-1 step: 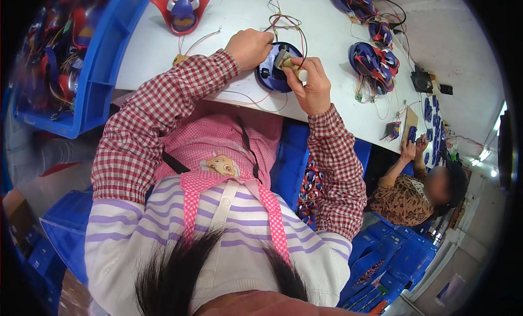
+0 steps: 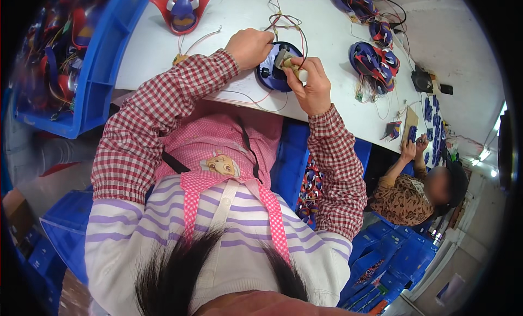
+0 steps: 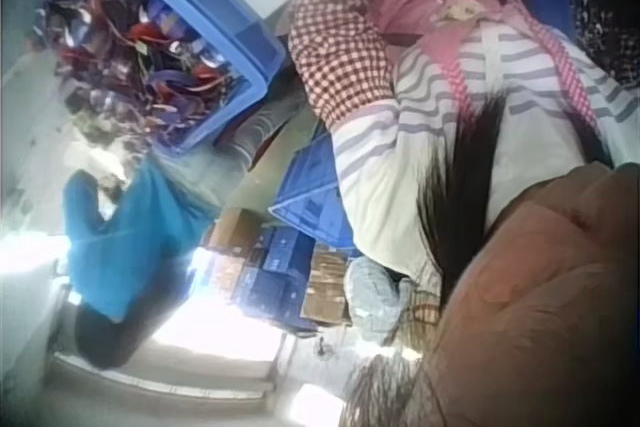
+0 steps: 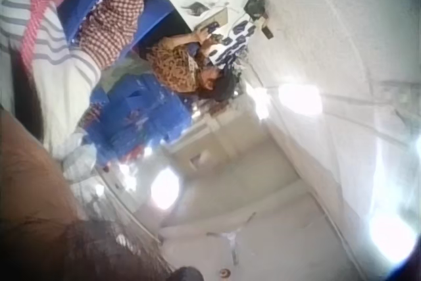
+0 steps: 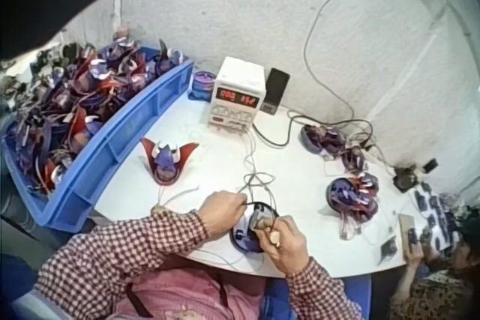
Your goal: Assembling and testing small electronic toy components at a workbench.
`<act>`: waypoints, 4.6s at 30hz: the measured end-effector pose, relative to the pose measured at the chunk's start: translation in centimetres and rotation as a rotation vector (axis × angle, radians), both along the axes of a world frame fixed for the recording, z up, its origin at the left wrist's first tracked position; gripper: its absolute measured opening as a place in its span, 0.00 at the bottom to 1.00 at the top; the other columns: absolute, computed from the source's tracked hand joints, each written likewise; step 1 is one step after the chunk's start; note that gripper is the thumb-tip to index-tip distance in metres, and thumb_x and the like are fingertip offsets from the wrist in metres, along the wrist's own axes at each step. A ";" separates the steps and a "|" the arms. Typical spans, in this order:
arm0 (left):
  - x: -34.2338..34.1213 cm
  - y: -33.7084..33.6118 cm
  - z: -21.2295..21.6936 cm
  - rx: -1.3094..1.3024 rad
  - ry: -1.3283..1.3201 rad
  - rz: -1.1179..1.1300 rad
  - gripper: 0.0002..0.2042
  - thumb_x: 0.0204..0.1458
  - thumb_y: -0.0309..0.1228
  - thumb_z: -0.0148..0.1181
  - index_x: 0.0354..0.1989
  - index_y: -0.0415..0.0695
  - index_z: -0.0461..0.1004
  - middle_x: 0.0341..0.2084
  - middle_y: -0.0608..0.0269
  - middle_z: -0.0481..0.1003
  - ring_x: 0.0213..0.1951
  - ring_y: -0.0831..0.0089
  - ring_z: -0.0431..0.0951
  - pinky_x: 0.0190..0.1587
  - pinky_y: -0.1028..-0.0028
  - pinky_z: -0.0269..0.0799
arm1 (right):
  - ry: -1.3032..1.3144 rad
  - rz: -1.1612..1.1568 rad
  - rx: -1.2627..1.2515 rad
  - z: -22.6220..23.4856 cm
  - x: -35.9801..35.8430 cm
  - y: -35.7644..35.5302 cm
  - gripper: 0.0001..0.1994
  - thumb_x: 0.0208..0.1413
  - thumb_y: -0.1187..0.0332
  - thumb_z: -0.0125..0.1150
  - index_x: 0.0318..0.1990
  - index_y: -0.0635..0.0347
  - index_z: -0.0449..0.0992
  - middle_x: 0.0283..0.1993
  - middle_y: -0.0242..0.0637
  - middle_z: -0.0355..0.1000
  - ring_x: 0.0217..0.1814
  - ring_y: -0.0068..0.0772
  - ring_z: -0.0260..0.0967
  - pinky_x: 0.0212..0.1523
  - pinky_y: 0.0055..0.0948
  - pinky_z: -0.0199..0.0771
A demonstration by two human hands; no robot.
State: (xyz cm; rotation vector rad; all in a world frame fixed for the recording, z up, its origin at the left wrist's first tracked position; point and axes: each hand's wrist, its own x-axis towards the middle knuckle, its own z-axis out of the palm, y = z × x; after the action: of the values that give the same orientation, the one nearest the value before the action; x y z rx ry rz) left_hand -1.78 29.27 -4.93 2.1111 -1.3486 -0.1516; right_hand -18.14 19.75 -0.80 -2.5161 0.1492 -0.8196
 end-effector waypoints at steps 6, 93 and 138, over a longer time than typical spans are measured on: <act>-0.1 0.0 0.1 -0.013 0.038 -0.005 0.08 0.49 0.32 0.52 0.28 0.40 0.73 0.21 0.52 0.76 0.23 0.55 0.75 0.28 0.64 0.70 | 0.027 0.000 -0.033 -0.4 0.0 0.4 0.11 0.45 0.76 0.64 0.38 0.62 0.73 0.35 0.35 0.68 0.28 0.29 0.66 0.29 0.22 0.68; 1.4 16.4 0.6 0.041 -0.263 0.398 0.06 0.50 0.29 0.56 0.31 0.39 0.73 0.27 0.59 0.71 0.29 0.67 0.71 0.32 0.75 0.69 | 0.174 0.173 1.628 -2.3 5.5 9.1 0.10 0.56 0.73 0.57 0.42 0.69 0.71 0.32 0.38 0.69 0.26 0.25 0.68 0.28 0.17 0.71; -5.1 23.1 1.8 -0.458 1.397 0.485 0.09 0.58 0.32 0.51 0.38 0.39 0.69 0.27 0.61 0.73 0.24 0.79 0.73 0.23 0.85 0.69 | 0.495 0.123 0.939 -1.1 4.3 8.2 0.10 0.58 0.74 0.53 0.46 0.68 0.70 0.37 0.42 0.71 0.28 0.23 0.67 0.29 0.17 0.70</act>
State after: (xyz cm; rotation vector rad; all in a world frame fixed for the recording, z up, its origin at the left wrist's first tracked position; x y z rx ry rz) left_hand -6.86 52.39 -3.16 1.2879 -0.0134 -0.8203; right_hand -13.81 27.93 -1.93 -1.7377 0.4238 -0.0056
